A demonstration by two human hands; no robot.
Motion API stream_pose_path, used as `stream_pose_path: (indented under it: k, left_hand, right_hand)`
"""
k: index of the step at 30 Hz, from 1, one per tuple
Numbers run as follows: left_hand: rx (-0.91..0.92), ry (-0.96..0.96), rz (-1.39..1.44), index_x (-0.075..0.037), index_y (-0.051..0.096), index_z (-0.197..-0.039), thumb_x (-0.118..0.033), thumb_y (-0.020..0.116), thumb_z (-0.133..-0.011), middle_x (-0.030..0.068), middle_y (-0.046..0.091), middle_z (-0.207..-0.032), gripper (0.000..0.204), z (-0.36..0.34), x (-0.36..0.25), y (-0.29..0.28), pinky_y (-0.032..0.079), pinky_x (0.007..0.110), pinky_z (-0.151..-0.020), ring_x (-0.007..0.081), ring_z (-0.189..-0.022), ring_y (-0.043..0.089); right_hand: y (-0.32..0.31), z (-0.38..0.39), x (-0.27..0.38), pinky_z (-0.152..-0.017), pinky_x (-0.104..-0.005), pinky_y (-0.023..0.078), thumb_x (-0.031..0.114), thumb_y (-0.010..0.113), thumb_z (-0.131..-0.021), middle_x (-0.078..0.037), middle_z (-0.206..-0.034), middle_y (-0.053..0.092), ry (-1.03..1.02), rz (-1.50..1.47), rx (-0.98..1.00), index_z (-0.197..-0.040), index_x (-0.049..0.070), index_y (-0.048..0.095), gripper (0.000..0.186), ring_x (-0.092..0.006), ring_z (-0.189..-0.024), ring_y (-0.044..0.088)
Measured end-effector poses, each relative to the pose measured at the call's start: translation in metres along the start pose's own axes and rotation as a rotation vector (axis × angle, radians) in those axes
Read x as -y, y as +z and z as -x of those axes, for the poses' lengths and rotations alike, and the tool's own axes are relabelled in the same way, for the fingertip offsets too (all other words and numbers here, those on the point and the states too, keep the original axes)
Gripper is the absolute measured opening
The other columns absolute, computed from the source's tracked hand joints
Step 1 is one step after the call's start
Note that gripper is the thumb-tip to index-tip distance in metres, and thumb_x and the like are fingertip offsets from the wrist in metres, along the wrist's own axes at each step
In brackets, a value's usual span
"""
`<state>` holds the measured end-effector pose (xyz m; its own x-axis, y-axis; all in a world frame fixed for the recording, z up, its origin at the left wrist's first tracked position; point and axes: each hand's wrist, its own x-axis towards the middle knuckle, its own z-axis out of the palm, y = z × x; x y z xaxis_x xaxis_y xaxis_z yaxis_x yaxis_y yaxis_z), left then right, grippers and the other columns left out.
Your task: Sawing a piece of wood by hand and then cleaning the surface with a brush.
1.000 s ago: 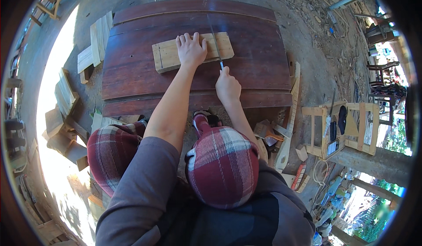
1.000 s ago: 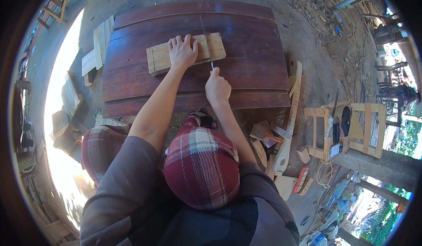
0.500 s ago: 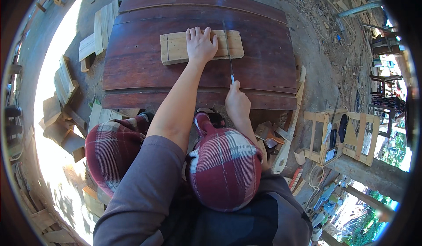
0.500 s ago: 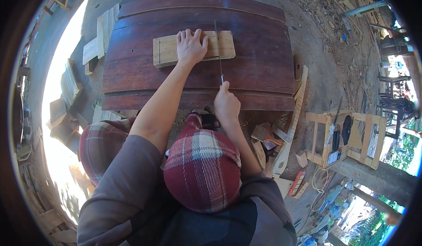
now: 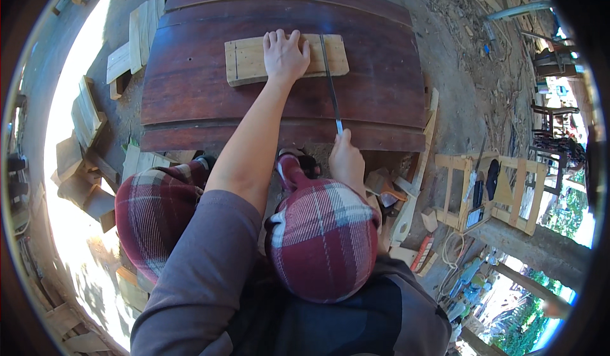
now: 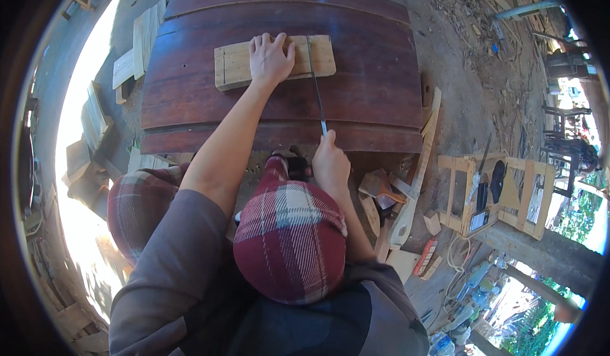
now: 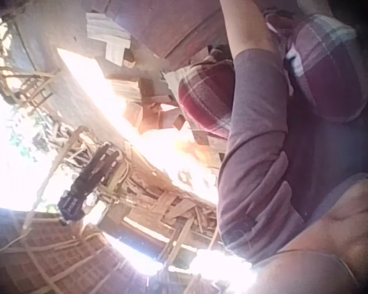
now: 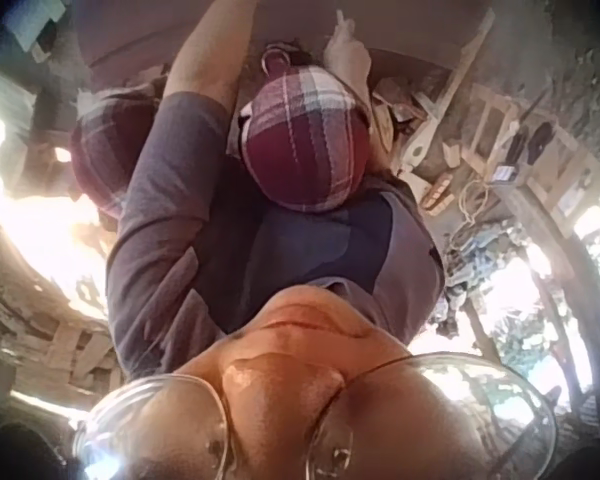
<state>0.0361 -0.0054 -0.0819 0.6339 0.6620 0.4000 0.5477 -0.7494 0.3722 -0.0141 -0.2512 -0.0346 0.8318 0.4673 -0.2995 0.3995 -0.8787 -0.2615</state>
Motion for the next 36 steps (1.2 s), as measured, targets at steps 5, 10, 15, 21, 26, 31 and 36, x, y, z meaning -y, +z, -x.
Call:
stream_pose_path:
  k: [5,10,15,21,26,31,36]
  left_hand:
    - [-0.017,-0.026,0.013,-0.011,0.063,-0.112,-0.039,0.054,-0.087,0.0167,0.057,-0.103,0.039,0.002,0.001,-0.001,0.031,0.044,-0.103,0.0333,-0.109,0.049]
    - [-0.011,-0.058,0.008,-0.011,0.063,-0.112,-0.039,0.054,-0.087,0.0171,0.057,-0.103,0.039,0.002,-0.003,-0.001,0.030,0.045,-0.104,0.0333,-0.108,0.050]
    - [-0.034,-0.047,0.021,-0.010,0.064,-0.111,-0.038,0.054,-0.088,0.0166,0.058,-0.102,0.037,0.001,-0.006,-0.002,0.031,0.045,-0.104,0.0327,-0.107,0.051]
    - [-0.046,-0.015,0.061,-0.011,0.064,-0.105,-0.035,0.053,-0.088,0.0150,0.058,-0.100,0.032,0.004,-0.005,0.001,0.029,0.046,-0.107,0.0317,-0.106,0.051]
    - [-0.090,-0.029,0.038,-0.010,0.064,-0.104,-0.035,0.053,-0.088,0.0161,0.058,-0.100,0.032,0.004,-0.003,0.000,0.029,0.046,-0.107,0.0324,-0.106,0.051]
    - [-0.014,-0.076,-0.003,-0.012,0.063,-0.112,-0.038,0.053,-0.089,0.0155,0.058,-0.103,0.037,0.007,-0.005,0.003,0.029,0.045,-0.106,0.0319,-0.107,0.050]
    - [0.001,-0.032,0.010,-0.012,0.063,-0.111,-0.039,0.053,-0.088,0.0156,0.057,-0.102,0.036,0.004,-0.002,-0.001,0.030,0.045,-0.104,0.0331,-0.107,0.050]
  right_hand:
    - [-0.005,-0.060,0.024,-0.062,-0.0553,0.049,0.026,0.036,-0.099,-0.026,-0.072,0.063,-0.136,-0.011,-0.090,-0.102,0.005,0.041,0.022,-0.0455,-0.070,0.063]
    - [0.003,-0.078,0.027,-0.061,-0.0546,0.050,0.026,0.036,-0.099,-0.025,-0.072,0.064,-0.169,-0.014,-0.115,-0.101,0.005,0.041,0.021,-0.0446,-0.070,0.064]
    - [0.007,-0.003,-0.011,-0.058,-0.0556,0.049,0.026,0.037,-0.098,-0.026,-0.070,0.063,-0.094,-0.004,-0.094,-0.103,0.006,0.041,0.021,-0.0445,-0.069,0.064]
    - [0.007,-0.040,0.007,-0.063,-0.0583,0.047,0.029,0.035,-0.099,-0.027,-0.072,0.063,-0.103,-0.062,-0.100,-0.102,0.005,0.042,0.024,-0.0478,-0.071,0.062]
    - [0.003,-0.086,0.035,-0.064,-0.0582,0.047,0.027,0.035,-0.099,-0.027,-0.072,0.063,-0.160,-0.084,-0.151,-0.101,0.005,0.043,0.024,-0.0473,-0.071,0.062]
    - [0.018,-0.008,-0.010,-0.058,-0.0554,0.050,0.026,0.038,-0.098,-0.024,-0.071,0.064,-0.079,0.038,-0.098,-0.105,0.006,0.044,0.022,-0.0430,-0.067,0.064]
    - [-0.002,0.005,-0.012,-0.058,-0.0559,0.049,0.027,0.038,-0.098,-0.025,-0.069,0.063,-0.056,0.076,-0.004,-0.104,0.006,0.043,0.022,-0.0432,-0.068,0.064]
